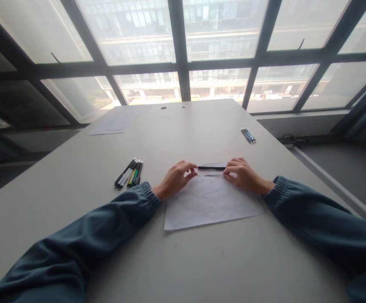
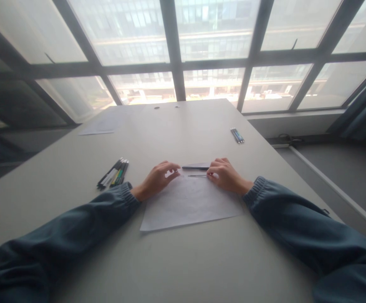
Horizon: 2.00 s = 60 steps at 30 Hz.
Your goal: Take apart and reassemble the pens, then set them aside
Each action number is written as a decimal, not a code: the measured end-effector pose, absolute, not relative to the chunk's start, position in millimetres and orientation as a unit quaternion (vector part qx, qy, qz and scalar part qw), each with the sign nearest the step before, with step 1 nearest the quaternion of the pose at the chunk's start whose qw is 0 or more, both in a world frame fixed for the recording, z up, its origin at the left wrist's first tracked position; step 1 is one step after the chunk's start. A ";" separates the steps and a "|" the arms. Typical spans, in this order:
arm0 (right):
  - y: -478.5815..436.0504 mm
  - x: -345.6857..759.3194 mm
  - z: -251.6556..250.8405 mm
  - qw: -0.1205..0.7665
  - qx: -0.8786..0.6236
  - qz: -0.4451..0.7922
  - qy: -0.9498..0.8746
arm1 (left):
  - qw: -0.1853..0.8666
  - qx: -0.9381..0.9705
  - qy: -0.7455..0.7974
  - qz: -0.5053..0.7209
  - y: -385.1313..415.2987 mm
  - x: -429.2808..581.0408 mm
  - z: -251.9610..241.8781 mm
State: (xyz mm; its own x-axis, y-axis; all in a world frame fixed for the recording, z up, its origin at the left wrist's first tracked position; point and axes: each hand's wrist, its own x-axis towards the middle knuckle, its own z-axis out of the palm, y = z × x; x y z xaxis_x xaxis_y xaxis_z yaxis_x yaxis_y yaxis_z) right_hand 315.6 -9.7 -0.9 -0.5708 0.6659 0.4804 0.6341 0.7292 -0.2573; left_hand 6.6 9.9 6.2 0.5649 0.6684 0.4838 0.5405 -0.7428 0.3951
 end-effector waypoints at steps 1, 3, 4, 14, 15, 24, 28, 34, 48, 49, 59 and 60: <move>-9.9 315.5 -0.8 0.284 -0.365 0.026 -0.886 | 0.103 0.870 0.356 0.324 10.0 5.7 7.4; -10.3 315.3 -0.7 0.286 -0.361 0.021 -0.887 | 0.097 0.863 0.366 0.333 10.7 3.3 9.7; -10.4 315.2 -0.7 0.287 -0.359 0.019 -0.888 | 0.091 0.867 0.361 0.333 11.3 1.9 10.4; -10.0 315.4 0.3 0.293 -0.366 -0.009 -0.883 | 0.074 0.891 0.336 0.295 16.2 -7.2 3.5; -10.1 315.2 0.4 0.295 -0.368 -0.011 -0.882 | 0.077 0.892 0.336 0.292 15.7 -7.5 3.5; -10.2 314.5 -0.7 0.307 -0.371 -0.018 -0.876 | 0.078 0.892 0.350 0.276 9.8 -6.0 6.1; -9.3 315.3 -1.1 0.325 -0.380 -0.027 -0.866 | 0.068 0.889 0.353 0.285 8.4 -4.8 8.4; -7.4 315.2 -1.5 0.377 -0.401 -0.043 -0.834 | 0.058 0.887 0.342 0.305 8.7 -3.5 9.5; -8.0 313.9 -0.8 0.417 -0.411 -0.025 -0.810 | 0.046 0.894 0.328 0.302 10.4 -1.6 8.7; -8.1 314.0 -0.5 0.420 -0.414 -0.023 -0.808 | 0.046 0.894 0.329 0.301 10.3 -1.5 8.8; -9.0 312.1 0.5 0.415 -0.399 0.005 -0.818 | 0.045 0.902 0.319 0.286 12.3 -3.4 7.3; -9.0 312.2 0.2 0.409 -0.393 0.006 -0.824 | 0.044 0.904 0.319 0.283 12.8 -3.7 6.9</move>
